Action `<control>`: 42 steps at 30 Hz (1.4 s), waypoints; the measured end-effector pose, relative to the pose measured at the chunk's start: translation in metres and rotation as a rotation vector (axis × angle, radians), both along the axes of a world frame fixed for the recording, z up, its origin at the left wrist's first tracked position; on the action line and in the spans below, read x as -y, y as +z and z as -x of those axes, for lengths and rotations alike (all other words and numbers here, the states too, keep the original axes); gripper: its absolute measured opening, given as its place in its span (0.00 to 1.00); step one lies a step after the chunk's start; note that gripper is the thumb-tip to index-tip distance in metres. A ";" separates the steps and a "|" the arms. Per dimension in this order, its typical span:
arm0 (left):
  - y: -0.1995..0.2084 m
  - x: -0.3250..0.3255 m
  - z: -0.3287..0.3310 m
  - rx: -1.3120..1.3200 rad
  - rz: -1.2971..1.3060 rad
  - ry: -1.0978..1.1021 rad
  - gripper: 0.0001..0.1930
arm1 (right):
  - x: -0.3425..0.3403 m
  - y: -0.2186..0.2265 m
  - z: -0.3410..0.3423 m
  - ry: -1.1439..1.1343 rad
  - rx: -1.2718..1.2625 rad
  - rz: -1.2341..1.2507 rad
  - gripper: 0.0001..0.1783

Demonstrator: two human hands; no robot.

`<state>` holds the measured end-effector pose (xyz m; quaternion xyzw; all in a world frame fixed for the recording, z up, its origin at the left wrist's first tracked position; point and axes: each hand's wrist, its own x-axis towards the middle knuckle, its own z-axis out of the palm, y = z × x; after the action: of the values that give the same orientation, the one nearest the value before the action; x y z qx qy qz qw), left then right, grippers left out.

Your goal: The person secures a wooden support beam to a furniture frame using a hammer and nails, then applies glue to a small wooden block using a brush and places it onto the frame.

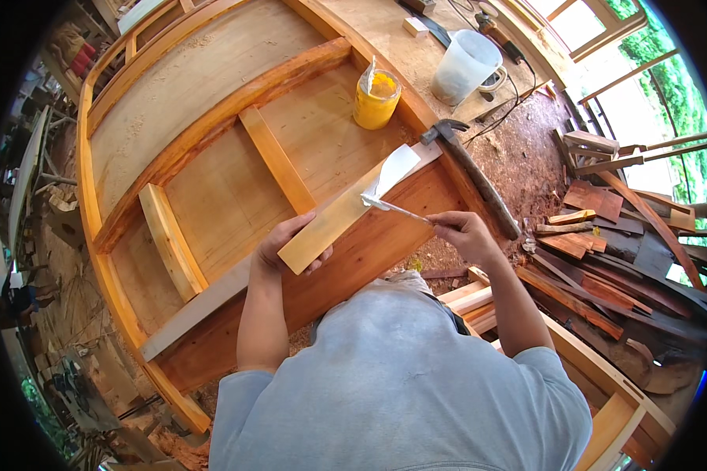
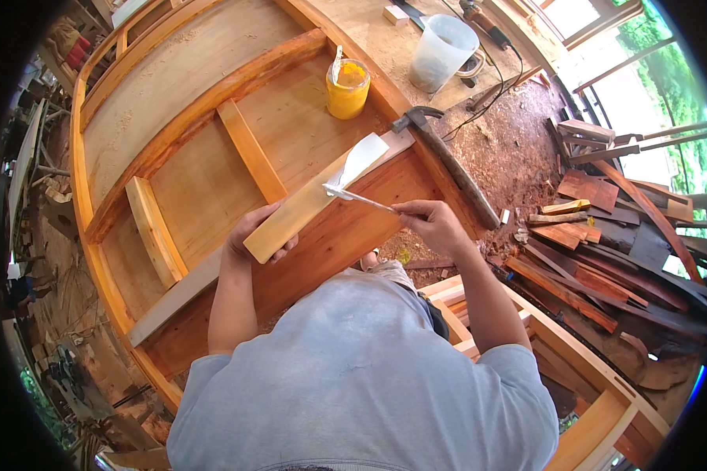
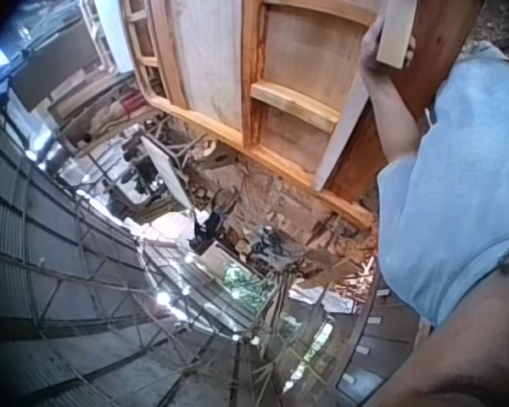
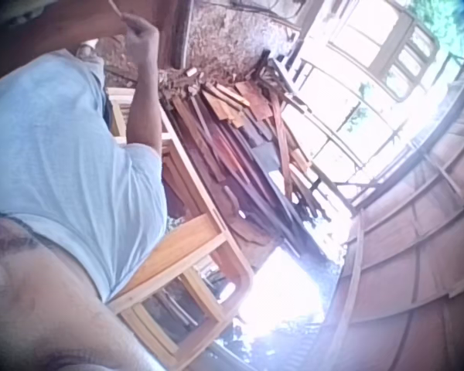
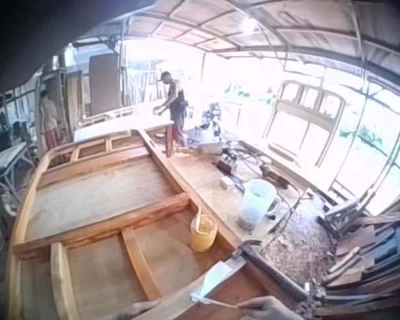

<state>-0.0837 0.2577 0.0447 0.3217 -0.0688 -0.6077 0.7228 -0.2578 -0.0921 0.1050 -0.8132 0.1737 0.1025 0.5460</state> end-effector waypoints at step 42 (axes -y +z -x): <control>-0.001 0.001 -0.004 -0.023 -0.020 -0.027 0.25 | -0.027 -0.027 -0.010 -0.389 0.141 0.105 0.18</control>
<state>-0.0795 0.2567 0.0436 0.3210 -0.0588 -0.6217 0.7121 -0.2477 -0.0647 0.0775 -0.7969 0.2937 -0.0711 0.5231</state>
